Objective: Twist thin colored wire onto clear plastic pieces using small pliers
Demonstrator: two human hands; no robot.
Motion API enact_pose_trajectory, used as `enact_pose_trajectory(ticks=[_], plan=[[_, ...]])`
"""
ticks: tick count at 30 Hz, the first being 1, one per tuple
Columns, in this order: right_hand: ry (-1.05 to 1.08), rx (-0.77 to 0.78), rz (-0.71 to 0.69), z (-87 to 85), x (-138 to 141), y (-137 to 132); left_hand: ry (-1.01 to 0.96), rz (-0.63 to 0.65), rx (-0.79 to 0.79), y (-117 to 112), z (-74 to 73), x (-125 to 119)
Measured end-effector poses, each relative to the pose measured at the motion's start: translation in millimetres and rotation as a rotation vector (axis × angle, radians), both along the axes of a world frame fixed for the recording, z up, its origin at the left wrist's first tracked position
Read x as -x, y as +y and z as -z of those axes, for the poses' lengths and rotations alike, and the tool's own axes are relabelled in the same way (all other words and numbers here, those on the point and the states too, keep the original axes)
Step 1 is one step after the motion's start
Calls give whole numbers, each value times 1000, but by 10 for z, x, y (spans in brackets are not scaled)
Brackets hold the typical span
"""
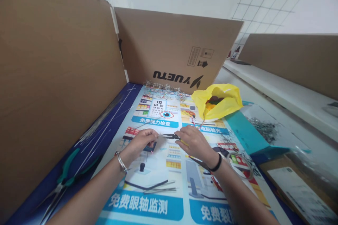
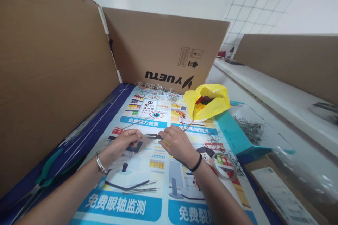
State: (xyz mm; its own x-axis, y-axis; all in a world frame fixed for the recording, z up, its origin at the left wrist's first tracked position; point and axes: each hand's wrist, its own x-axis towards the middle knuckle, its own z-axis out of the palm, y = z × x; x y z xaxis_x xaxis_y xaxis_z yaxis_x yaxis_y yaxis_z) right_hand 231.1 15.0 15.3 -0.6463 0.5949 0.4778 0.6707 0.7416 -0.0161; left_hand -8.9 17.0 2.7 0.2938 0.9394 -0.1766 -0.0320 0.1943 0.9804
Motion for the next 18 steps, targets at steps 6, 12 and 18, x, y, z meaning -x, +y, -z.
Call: enact_pose_trajectory(ticks=[6, 12, 18], plan=[[115, 81, -22, -25, -94, 50, -46, -37, -7, 8, 5, 7], [45, 94, -36, 15, -82, 51, -26, -39, -7, 3, 0, 2], [14, 34, 36, 89, -68, 52, 53, 21, -19, 15, 61, -7]])
